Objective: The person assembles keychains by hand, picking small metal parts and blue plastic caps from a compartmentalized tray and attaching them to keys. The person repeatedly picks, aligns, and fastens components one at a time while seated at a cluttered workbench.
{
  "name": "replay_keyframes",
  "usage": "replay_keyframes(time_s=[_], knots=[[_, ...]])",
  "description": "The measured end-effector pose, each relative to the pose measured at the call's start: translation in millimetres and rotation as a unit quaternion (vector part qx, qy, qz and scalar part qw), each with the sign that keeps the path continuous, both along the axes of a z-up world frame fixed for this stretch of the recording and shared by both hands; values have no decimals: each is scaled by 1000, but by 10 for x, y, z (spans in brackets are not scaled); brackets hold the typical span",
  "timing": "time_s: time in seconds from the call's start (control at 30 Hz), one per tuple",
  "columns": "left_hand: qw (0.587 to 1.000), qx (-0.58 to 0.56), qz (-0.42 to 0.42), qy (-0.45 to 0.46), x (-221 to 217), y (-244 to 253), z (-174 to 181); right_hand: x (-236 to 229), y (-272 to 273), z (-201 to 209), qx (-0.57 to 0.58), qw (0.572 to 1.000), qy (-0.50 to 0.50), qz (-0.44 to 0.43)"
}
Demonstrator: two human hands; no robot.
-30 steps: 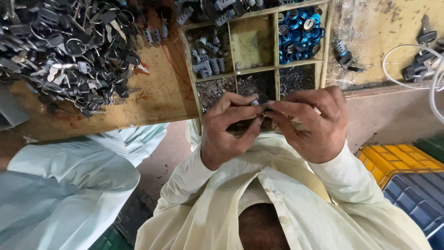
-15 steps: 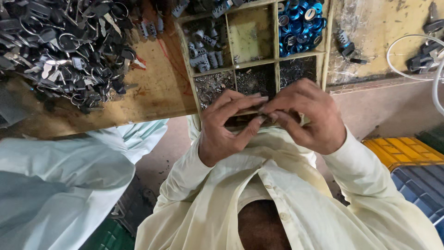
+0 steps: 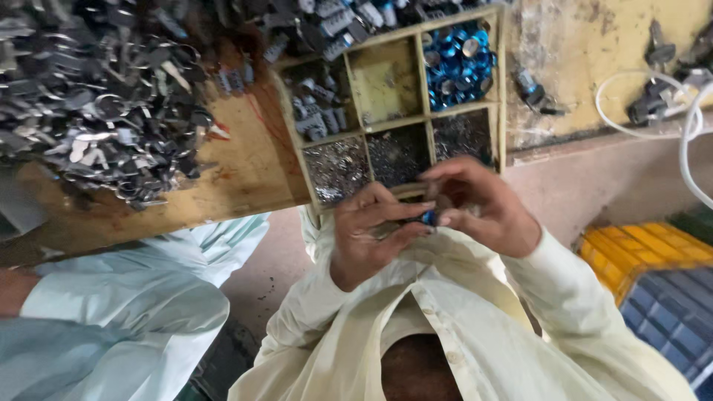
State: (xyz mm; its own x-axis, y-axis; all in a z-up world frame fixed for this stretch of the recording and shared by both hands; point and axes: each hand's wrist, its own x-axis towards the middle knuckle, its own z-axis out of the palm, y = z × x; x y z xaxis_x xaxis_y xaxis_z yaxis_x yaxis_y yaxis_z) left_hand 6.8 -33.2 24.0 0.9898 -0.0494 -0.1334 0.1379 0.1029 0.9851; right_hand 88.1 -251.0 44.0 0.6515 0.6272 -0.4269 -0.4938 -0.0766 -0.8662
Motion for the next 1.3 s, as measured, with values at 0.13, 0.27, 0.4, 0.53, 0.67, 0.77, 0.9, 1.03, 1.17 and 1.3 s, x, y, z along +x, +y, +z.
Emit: replay_keyframes(time_s=[0.13,0.27,0.4,0.53,0.67,0.77,0.9,1.03,1.17,1.3], knots=[[997,-64,46,-1,101,-23,-31,308,-240,312,-519,677,-519,-40],[995,-100,18,2,108,112,-22,425,-290,290,-610,616,-495,44],[998,-68,-5,17,75,119,-56,166,-384,233,-298,857,-394,-144],[981,-185,-38,49,60,-65,-82,-189,-242,-128,131,944,-174,-246],[934,-317,12,164,-24,-155,-159,-351,-65,-350,-39,930,-265,-251],[916,-362,36,169,-78,-151,-261,-301,50,-335,20,913,-354,-201],[896,-422,63,121,-96,-163,-315,-406,176,-214,-48,898,-416,-133],[952,-288,66,77,-78,-159,-231,-514,151,-252,34,919,-271,-285],[939,-331,6,96,2,-25,-134,-420,57,-410,55,918,-277,-279],[980,-195,10,32,-5,-20,-105,-348,10,-381,31,915,-320,-245]])
